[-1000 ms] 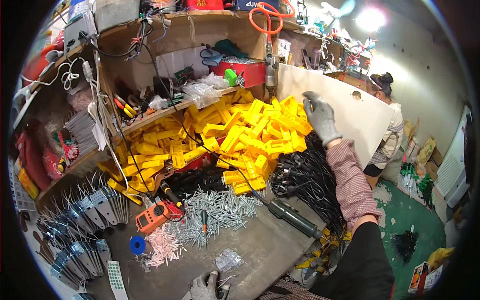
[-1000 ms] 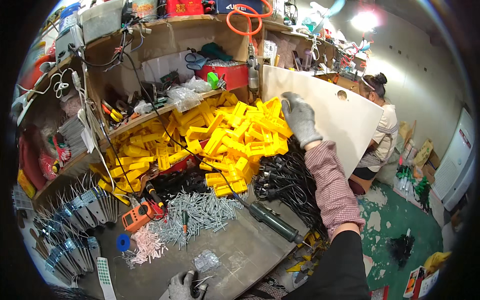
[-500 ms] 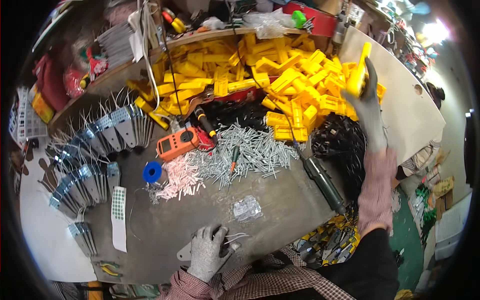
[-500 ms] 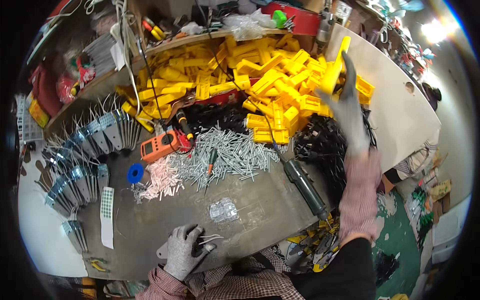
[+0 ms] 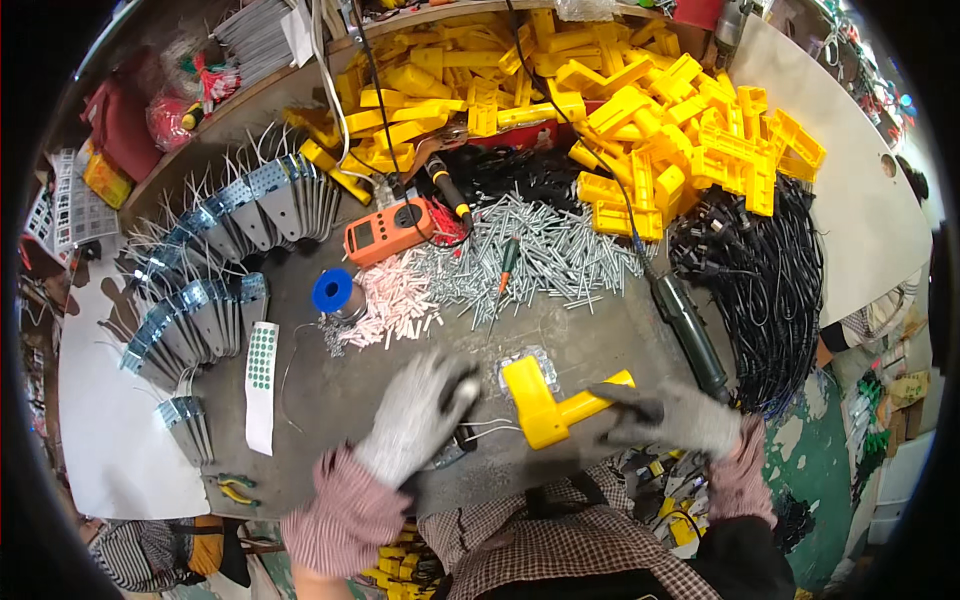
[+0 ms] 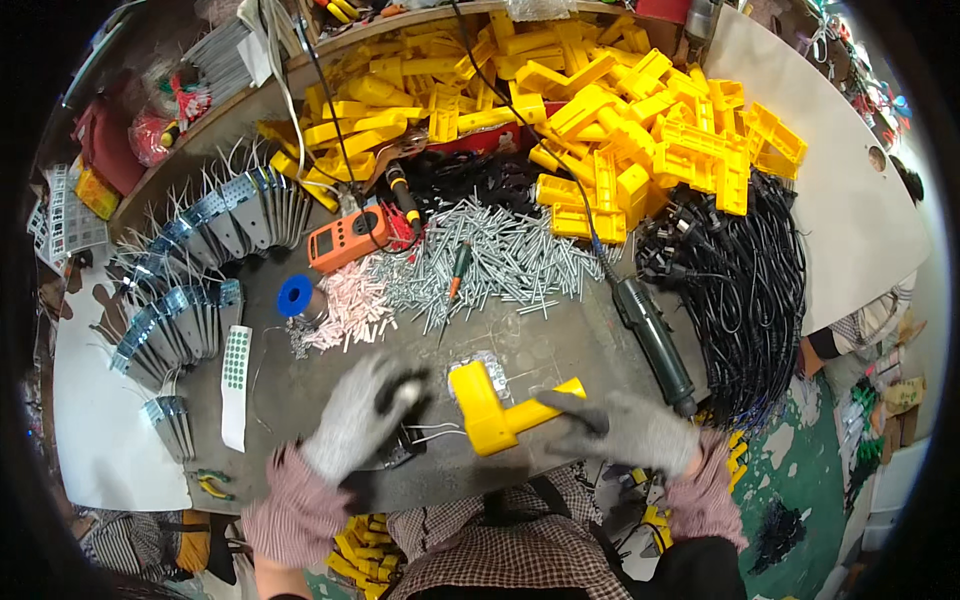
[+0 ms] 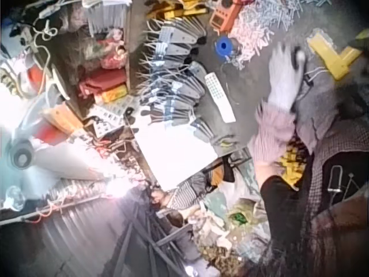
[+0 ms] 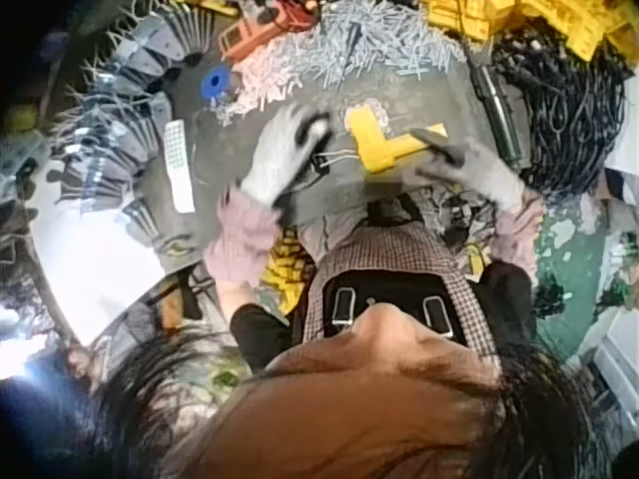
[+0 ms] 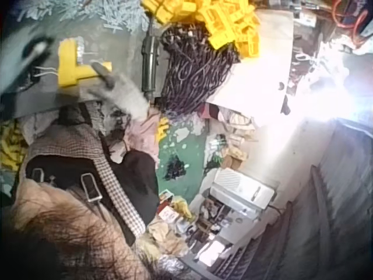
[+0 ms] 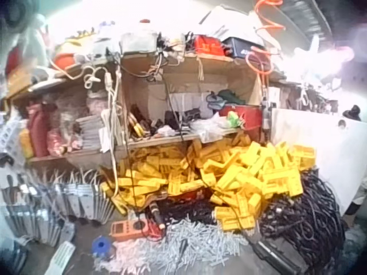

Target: The person assembles a yellow plastic electronic component by soldering wires to it with a soldering iron, then attaching metal plates to the component with screws using a power screwdriver.

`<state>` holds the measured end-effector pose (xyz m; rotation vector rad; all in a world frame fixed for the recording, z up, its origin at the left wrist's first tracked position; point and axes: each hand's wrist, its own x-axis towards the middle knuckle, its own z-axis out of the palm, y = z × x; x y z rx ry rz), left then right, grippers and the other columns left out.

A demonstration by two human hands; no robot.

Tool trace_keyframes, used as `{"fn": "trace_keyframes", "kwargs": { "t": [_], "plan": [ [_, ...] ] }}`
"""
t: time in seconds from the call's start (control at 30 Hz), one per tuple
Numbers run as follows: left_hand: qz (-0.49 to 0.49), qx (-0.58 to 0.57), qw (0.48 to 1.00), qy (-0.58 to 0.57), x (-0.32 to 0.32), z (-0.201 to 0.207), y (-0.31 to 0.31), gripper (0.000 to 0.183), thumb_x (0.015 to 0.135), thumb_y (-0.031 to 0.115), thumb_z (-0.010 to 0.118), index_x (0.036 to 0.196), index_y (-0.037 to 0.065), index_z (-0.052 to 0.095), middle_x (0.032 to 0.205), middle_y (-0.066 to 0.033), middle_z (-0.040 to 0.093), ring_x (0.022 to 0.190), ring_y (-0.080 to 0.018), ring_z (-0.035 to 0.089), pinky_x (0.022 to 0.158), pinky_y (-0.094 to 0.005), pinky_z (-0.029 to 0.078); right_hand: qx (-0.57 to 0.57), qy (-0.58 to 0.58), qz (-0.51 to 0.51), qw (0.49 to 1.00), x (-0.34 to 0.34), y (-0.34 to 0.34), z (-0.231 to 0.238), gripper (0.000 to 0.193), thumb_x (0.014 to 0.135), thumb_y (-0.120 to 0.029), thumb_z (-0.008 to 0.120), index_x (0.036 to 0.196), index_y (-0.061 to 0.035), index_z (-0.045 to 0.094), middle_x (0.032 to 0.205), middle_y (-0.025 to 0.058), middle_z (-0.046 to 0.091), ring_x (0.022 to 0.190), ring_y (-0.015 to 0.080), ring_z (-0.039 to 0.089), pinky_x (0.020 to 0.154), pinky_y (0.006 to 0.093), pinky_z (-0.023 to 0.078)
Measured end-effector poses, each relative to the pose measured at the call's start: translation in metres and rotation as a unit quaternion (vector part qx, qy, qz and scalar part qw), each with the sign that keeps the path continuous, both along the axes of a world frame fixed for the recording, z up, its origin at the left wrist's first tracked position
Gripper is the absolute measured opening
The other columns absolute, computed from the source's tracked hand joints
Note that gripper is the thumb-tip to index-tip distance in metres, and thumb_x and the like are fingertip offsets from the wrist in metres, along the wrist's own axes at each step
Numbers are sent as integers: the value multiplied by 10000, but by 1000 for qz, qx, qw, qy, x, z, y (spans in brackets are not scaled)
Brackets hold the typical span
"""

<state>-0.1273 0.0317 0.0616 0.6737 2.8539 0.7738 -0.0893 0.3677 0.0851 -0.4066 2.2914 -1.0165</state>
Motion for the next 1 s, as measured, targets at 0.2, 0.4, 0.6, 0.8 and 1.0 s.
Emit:
{"fn": "trace_keyframes", "kwargs": {
  "t": [0.2,0.4,0.6,0.8,1.0],
  "plan": [
    [83,-72,991,82,-98,-39,30,226,857,175,648,990,-3,611,949,-210,620,917,-377,628,804,-462,514,111,330,-146,926,-82,-33,-26,317,827,-254,717,985,-3,605,816,208,644,756,367,641,674,443,514],
    [63,-157,982,81,-105,-33,41,272,770,145,707,951,-35,613,905,-228,648,866,-370,666,769,-455,544,156,361,-151,907,-105,-51,-61,267,896,-79,505,1143,17,536,896,241,653,836,414,656,734,483,532],
    [68,-66,990,101,-95,-15,43,456,777,62,666,1196,-3,498,1018,-241,633,919,-389,653,785,-456,544,225,343,-136,902,-112,-33,-60,371,882,-14,472,1247,48,503,900,260,655,794,407,663,703,480,549],
    [11,96,990,-105,-66,-11,39,428,857,71,645,1264,60,509,1024,-77,622,846,-125,596,788,-279,514,92,427,-121,891,-79,0,-45,507,780,-2,585,1284,-32,539,873,208,671,771,363,667,688,422,543],
    [-110,143,953,-243,-43,-20,97,438,883,135,657,1273,13,501,1084,-140,638,983,-187,630,866,-319,513,-152,172,-101,968,-19,-24,-36,311,873,-76,629,1182,-72,597,890,141,664,798,129,645,687,269,509]
  ]
}}
